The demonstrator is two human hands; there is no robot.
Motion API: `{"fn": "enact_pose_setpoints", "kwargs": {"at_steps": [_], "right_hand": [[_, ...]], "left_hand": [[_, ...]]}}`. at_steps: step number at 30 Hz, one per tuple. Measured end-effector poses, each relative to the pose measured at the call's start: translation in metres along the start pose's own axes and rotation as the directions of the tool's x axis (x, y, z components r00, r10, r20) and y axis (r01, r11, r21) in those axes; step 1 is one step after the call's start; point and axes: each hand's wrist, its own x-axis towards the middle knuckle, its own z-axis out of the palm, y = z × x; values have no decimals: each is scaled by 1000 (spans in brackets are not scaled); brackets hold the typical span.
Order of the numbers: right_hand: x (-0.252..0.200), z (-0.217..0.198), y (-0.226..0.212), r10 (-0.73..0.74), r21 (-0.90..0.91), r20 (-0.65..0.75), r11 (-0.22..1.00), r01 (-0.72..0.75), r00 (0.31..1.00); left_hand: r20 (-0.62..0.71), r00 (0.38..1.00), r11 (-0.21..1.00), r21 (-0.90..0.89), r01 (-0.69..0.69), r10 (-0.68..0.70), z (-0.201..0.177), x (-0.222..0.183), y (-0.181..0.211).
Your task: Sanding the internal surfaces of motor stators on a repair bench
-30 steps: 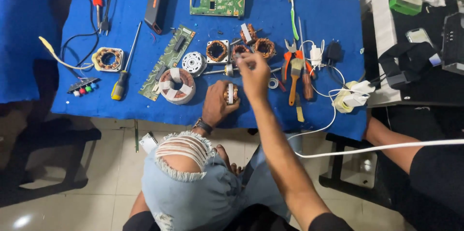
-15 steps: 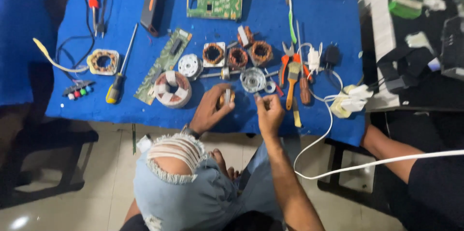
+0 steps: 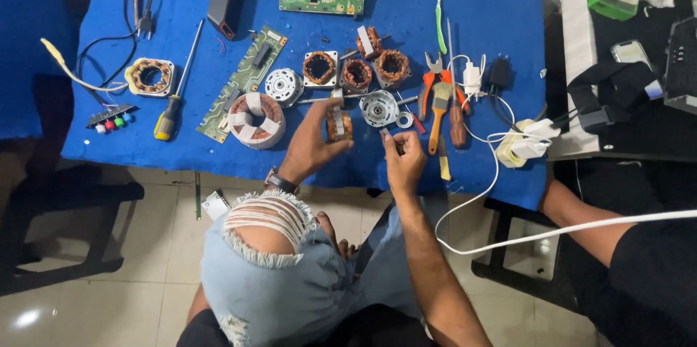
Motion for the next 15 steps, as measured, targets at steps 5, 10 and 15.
{"fn": "enact_pose_setpoints", "kwargs": {"at_steps": [5, 10, 15], "right_hand": [[-4, -1, -6, 60, 83, 28, 995, -62, 998], [0, -4, 3, 137, 252, 105, 954, -160, 985], [11, 5, 7, 259, 375, 168, 876, -305, 951]], "left_hand": [[-75, 990, 991, 81, -110, 116, 8, 0, -27], [-167, 985, 995, -82, -59, 45, 11, -9, -41], [-111, 989, 995, 30, 99, -96, 20, 7, -65]]}}
